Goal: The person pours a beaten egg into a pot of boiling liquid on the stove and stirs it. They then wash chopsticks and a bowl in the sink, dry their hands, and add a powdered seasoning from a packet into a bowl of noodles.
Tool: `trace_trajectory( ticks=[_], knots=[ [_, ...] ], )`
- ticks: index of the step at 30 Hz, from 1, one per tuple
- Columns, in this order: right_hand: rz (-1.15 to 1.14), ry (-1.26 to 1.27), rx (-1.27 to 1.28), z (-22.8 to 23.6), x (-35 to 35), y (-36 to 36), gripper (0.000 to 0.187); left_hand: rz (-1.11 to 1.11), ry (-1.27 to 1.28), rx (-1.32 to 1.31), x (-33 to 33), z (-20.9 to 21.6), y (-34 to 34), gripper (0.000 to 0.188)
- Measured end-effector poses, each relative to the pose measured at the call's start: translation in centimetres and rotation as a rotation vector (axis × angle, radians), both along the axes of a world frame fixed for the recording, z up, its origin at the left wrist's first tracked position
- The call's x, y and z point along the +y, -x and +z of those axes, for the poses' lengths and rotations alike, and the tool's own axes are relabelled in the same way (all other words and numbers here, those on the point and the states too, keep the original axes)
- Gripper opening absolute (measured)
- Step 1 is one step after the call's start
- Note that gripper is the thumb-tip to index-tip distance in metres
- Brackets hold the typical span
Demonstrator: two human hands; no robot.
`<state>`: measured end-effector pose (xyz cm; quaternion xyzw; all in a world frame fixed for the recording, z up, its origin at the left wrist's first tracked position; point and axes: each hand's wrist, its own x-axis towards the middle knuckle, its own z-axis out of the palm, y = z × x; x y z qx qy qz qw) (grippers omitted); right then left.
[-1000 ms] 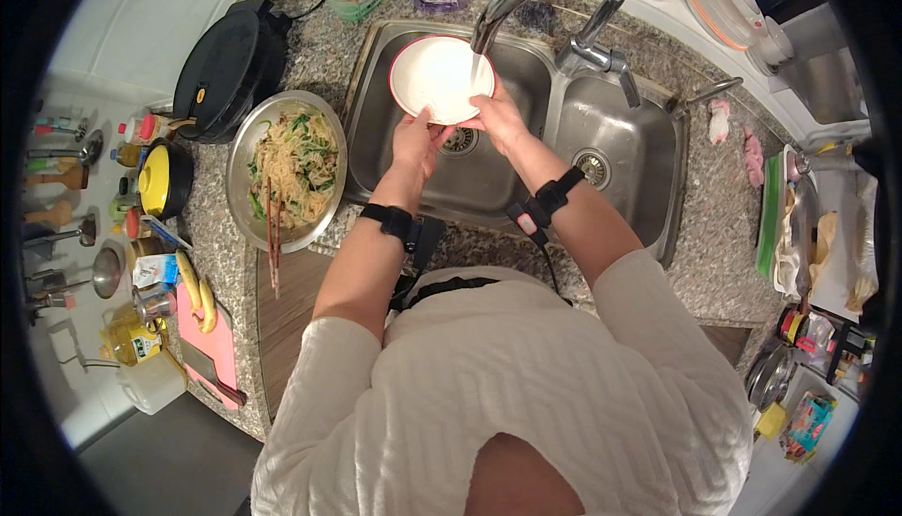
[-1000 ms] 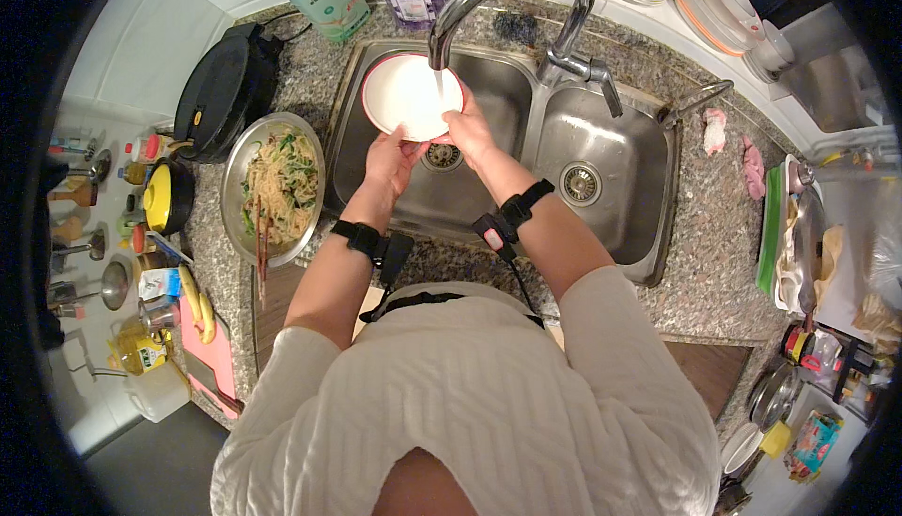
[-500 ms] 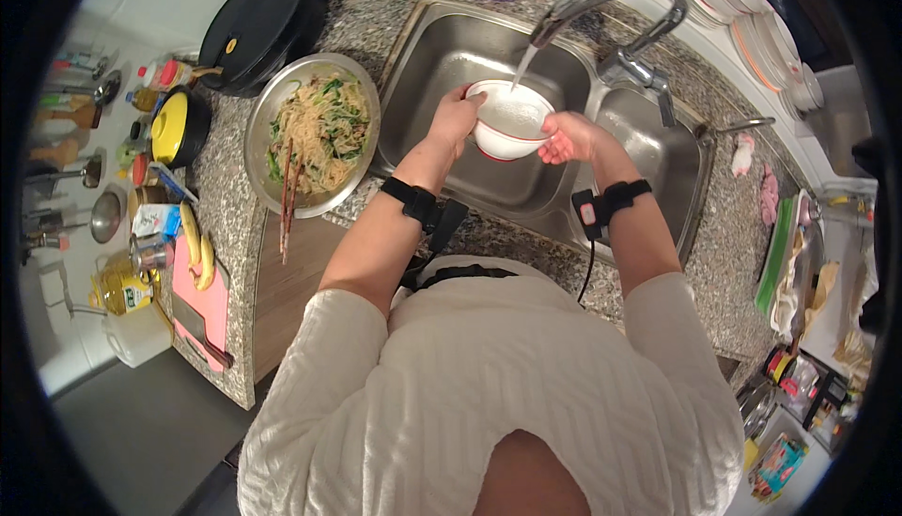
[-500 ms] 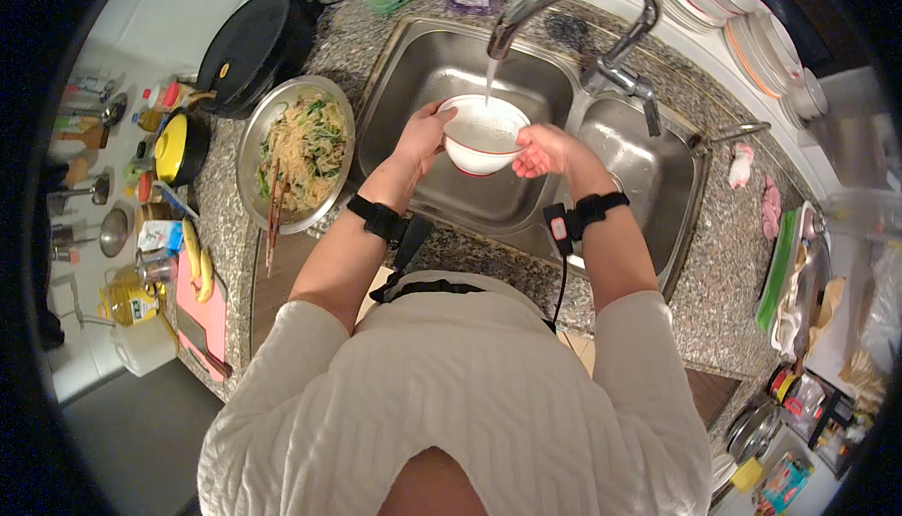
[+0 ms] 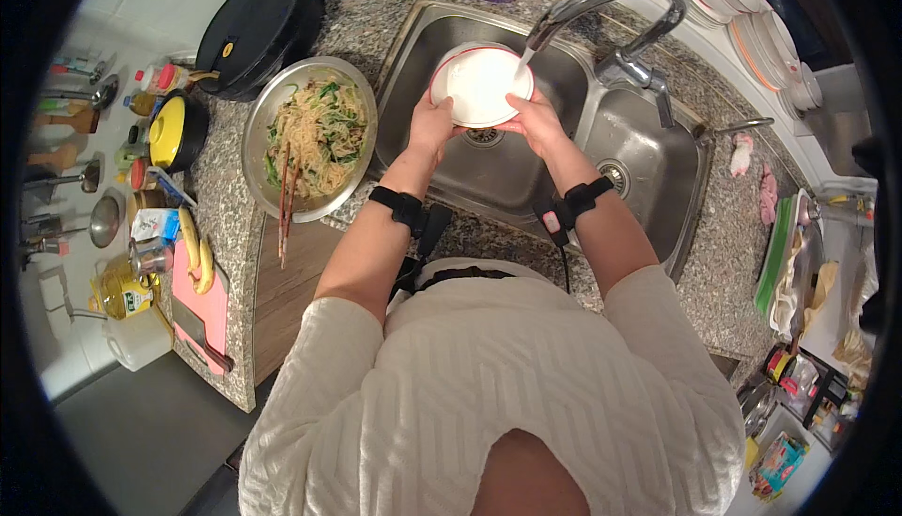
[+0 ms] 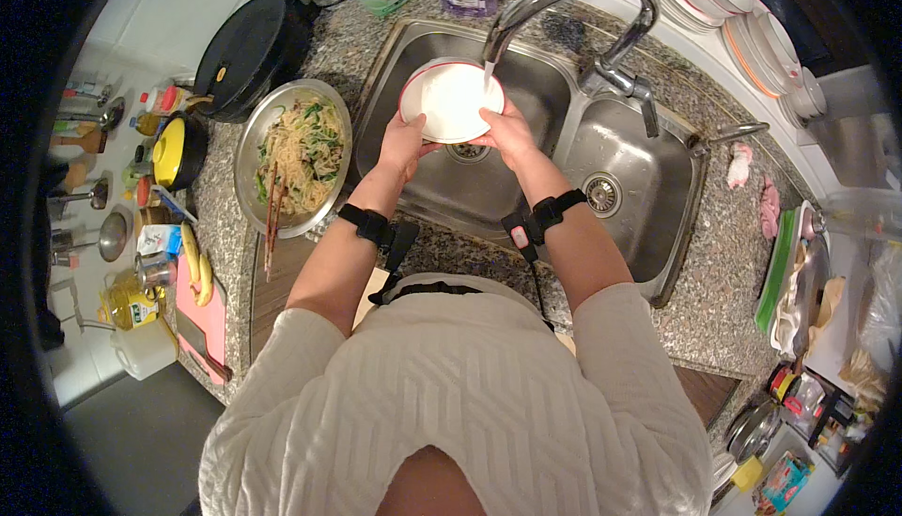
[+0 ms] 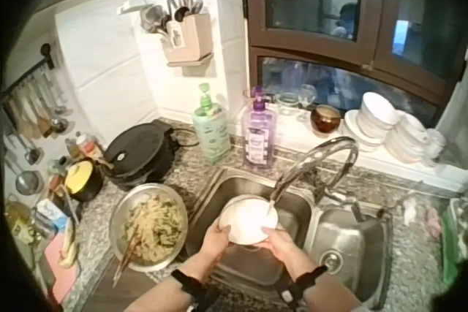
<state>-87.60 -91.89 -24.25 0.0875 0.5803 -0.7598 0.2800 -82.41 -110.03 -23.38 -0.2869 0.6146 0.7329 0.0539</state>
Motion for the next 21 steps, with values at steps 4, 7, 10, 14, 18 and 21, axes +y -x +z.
trace_trajectory(
  ticks=[4,7,10,14,18,21],
  knots=[
    [0.024,-0.726,0.592,2.5,0.1,0.6,0.049,0.035,-0.306,-0.068,1.3,-0.4,0.7,0.04],
    [0.219,-0.718,0.394,4.5,0.8,1.6,0.047,-0.006,-0.266,-0.168,1.7,0.1,0.1,0.039],
    [0.382,-0.503,0.019,4.7,1.8,1.9,0.042,-0.171,0.048,-0.123,0.7,1.8,-1.1,0.04],
    [0.485,-0.249,-0.275,2.4,2.6,0.7,0.042,-0.27,0.295,-0.203,-0.9,4.3,-1.8,0.05],
    [0.404,-0.101,-0.409,0.1,2.7,-1.2,0.043,-0.224,0.092,-0.272,-0.2,4.8,-2.8,0.056],
    [0.309,0.041,-0.475,-0.6,2.8,-2.4,0.045,-0.096,-0.264,-0.176,1.1,4.0,-3.2,0.056]
  ],
)
